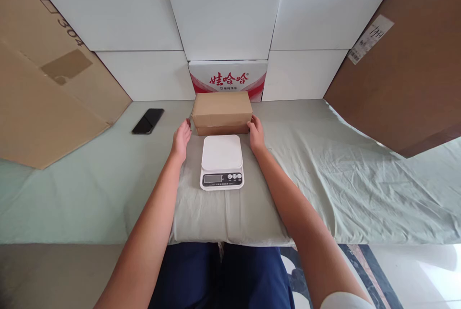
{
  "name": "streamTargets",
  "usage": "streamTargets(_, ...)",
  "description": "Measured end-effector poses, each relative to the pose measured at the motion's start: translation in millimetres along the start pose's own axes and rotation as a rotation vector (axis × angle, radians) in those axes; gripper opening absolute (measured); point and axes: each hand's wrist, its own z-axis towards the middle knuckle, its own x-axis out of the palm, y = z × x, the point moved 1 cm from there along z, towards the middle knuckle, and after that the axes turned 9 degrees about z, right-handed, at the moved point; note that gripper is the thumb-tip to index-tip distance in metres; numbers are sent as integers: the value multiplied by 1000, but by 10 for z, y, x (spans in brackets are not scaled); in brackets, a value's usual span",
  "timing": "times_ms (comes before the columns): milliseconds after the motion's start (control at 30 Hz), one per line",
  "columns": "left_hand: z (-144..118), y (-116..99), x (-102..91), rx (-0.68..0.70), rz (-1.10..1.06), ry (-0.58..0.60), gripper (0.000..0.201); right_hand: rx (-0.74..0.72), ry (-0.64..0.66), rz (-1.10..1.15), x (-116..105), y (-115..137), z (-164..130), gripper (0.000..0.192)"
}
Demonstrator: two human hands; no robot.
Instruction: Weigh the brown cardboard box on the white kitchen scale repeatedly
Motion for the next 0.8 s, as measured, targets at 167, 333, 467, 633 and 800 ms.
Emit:
streamTargets(167,-46,-47,38,-13,22,11,61,-10,12,-28,-7,-2,-3,35)
streamTargets(333,-52,-53,53,-24,45,27,59,-36,-4,-53,7,14,-8,32)
streamTargets(467,-50,-46,50,-17,62,35,62,-48,10,-61,8,13,-7,31)
streamTargets(633,-68,-66,46,-9,50,32,63,-32,13,-58,-5,-5,-3,32)
streamTargets(800,-77,-93,52,-10,37,37,62,-32,-3,-69,-13,-13,4,31)
